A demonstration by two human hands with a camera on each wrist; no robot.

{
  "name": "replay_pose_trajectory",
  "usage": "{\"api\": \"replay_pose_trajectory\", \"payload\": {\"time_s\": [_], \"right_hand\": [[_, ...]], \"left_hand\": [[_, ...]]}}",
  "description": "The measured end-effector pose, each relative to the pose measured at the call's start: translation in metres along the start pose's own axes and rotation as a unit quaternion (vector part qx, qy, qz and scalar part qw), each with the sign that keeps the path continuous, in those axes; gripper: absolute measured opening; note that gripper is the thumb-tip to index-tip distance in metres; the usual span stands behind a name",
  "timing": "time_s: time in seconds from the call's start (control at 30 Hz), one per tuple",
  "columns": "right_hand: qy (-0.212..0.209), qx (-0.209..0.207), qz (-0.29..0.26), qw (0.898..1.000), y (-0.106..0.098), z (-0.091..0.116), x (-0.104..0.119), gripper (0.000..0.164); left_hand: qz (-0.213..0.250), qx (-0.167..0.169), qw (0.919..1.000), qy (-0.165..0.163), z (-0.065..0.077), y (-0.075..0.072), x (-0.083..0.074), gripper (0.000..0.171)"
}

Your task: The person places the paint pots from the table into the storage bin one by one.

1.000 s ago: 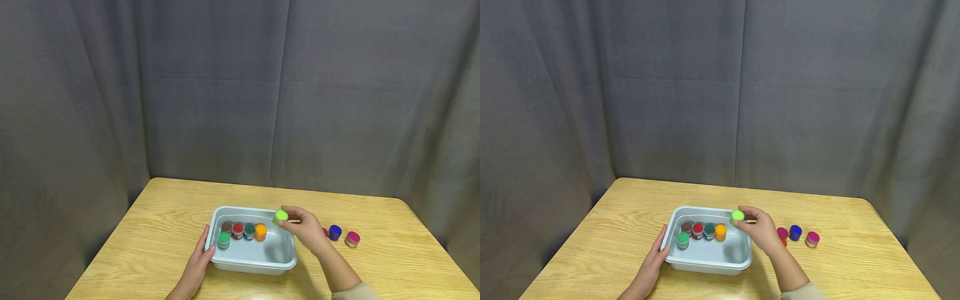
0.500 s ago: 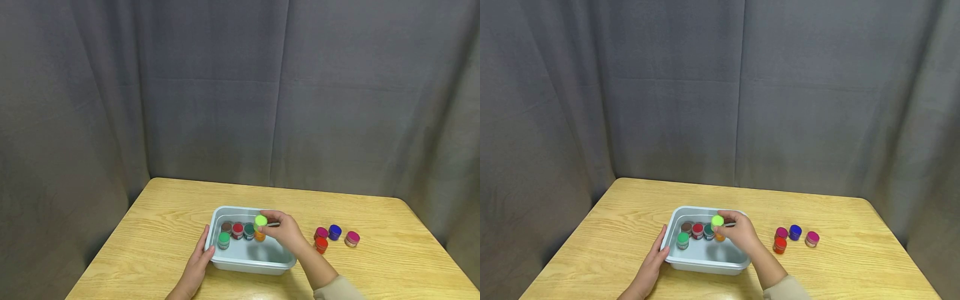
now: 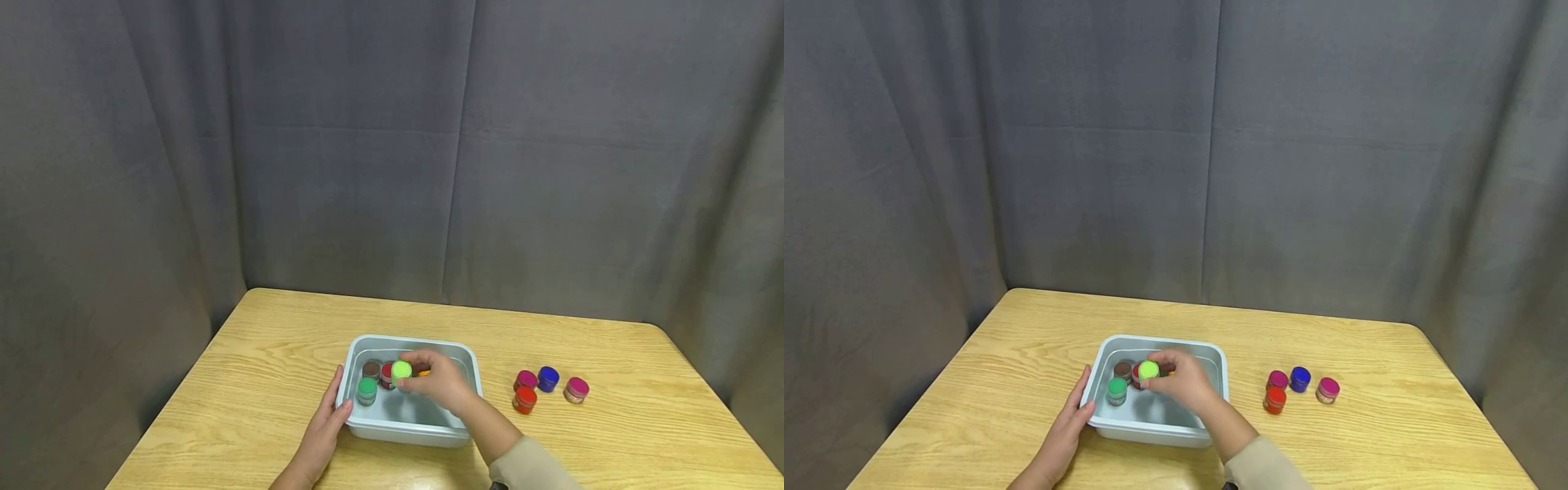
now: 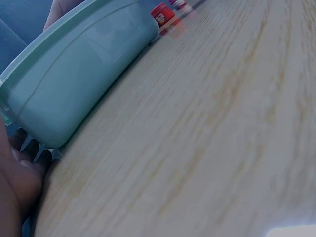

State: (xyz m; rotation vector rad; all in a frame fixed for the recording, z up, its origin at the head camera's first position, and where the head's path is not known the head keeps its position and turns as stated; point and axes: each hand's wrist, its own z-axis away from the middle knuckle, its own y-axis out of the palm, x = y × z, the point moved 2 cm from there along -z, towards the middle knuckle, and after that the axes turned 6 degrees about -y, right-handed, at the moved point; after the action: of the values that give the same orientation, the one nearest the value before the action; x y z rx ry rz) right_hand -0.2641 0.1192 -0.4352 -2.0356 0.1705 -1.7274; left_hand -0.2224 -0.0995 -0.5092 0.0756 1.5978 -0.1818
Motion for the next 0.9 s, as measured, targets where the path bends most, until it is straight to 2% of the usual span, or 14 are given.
{"api": "replay_pose_trajectory", "payload": {"time_s": [0.33,0.63,0.9], "right_hand": [[0.013,0.028,0.014,0.999,0.013,-0.009,-0.006,0.041],[-0.008,0.052,0.036,0.998,0.021,-0.013,-0.011,0.041],[-0.013,0.055,0.062,0.996,0.025,-0.013,-0.008,0.038]], "left_hand": [[0.007,0.009,0.9999,0.003,-0.001,0.0,0.001,0.062],[0.001,0.001,1.0,0.002,0.0,0.0,0.0,0.062],[0.004,0.003,1.0,0.002,0.001,0.001,-0.001,0.062]]}}
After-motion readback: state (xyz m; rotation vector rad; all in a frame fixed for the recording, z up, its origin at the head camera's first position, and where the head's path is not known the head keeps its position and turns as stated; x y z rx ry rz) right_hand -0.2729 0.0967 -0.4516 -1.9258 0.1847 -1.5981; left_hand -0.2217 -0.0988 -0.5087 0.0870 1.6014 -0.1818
